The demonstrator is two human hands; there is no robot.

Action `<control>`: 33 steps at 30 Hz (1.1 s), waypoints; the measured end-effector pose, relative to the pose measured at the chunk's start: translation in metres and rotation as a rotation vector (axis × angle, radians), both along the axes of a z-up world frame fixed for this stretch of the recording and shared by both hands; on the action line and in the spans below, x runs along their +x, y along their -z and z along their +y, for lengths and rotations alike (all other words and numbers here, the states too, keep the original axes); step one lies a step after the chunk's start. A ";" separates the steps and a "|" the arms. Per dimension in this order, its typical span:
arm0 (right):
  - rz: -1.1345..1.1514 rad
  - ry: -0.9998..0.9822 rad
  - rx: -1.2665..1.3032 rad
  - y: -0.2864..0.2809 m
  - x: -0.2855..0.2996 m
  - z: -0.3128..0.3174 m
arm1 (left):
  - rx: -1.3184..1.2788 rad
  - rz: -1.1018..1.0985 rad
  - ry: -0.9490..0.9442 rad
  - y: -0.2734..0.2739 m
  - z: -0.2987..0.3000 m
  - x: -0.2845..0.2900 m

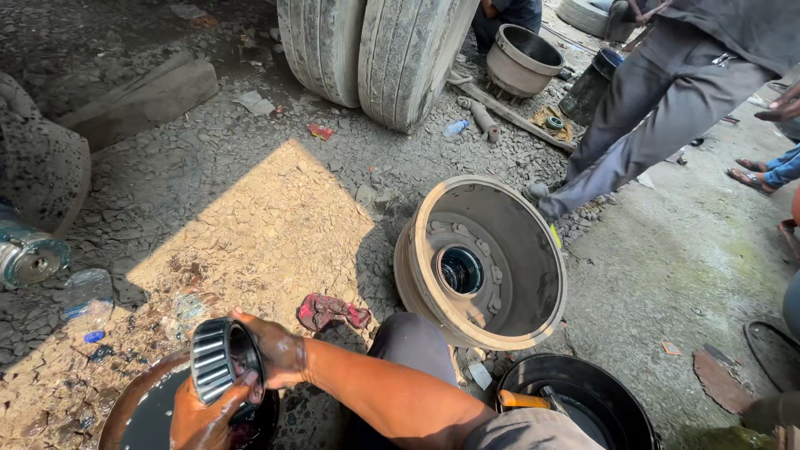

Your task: The person cleans several metal bearings by scrubbing them with a cloth in a basin of dark liquid. They repeatedly dip, scrub, and rinse the bearings, then place them on a blue cardboard sheet.

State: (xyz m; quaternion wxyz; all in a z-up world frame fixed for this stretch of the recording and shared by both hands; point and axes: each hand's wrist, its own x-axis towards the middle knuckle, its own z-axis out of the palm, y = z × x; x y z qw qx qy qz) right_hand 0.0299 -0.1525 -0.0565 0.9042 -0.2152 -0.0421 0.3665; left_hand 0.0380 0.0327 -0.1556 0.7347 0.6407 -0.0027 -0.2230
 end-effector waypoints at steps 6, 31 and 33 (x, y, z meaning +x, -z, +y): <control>0.028 0.212 -0.237 0.048 -0.001 0.013 | -0.174 -0.051 -0.196 -0.040 0.011 -0.019; -0.929 -0.019 -1.331 0.066 -0.035 -0.008 | 0.073 0.345 -0.569 -0.028 -0.003 -0.035; -0.772 -0.003 -1.374 0.076 -0.004 -0.007 | 0.549 0.406 -0.521 -0.030 0.014 -0.018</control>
